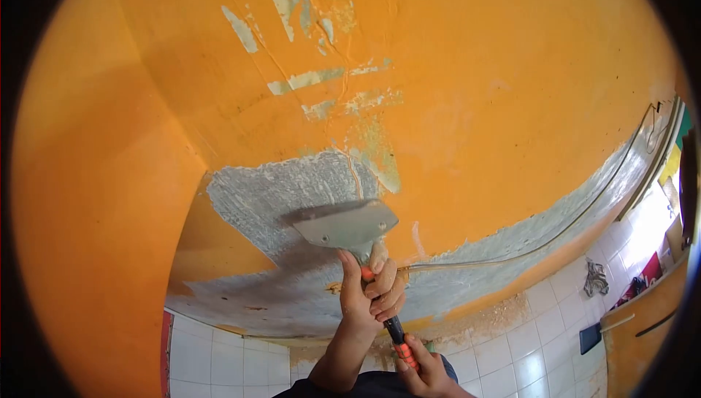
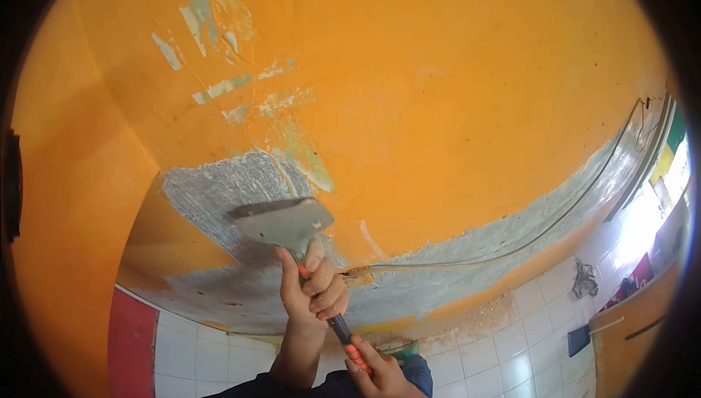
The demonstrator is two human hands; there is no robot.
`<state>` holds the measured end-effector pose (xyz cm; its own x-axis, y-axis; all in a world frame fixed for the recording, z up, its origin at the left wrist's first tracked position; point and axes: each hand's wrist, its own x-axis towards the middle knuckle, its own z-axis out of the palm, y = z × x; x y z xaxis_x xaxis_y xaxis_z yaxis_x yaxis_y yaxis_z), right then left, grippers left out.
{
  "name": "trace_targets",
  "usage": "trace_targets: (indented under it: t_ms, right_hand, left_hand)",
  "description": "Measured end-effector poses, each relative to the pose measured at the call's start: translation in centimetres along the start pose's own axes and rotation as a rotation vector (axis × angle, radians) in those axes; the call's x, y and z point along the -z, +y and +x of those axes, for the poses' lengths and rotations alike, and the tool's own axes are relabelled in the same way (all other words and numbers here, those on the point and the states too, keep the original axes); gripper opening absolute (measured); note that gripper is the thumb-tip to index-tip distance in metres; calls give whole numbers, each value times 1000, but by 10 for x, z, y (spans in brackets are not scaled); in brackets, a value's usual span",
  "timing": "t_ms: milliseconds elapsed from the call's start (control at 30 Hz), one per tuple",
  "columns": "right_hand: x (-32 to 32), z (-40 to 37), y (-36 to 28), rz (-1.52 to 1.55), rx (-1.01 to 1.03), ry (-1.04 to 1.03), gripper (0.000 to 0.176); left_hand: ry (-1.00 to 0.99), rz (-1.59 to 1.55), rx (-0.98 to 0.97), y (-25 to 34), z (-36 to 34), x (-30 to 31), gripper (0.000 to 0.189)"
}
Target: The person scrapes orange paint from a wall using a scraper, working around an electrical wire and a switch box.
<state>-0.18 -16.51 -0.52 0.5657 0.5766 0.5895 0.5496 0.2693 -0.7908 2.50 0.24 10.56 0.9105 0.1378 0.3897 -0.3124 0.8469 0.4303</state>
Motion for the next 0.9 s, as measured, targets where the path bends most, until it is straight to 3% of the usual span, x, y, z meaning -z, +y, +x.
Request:
trace_targets:
  t_ms: [100, 200, 600, 800, 900]
  right_hand:
    - [17, 7, -4, 169, -210, -154, 61]
    - [10, -8, -3, 90, -144, -113, 62]
    - [17, -10, -12, 223, -211, -115, 63]
    - [18, -12, -28, 243, -282, -108, 62]
    - [22, 0, -38, 228, -250, -114, 61]
  left_hand:
    - [-20, 28, -24, 5, 12, -14, 52]
    - [-1, -1, 7, -5, -2, 1, 52]
    - [79, 54, 15, -7, 2, -11, 52]
    - [41, -30, -9, -8, -1, -11, 51]
    - [-87, -140, 0, -3, 11, -18, 51]
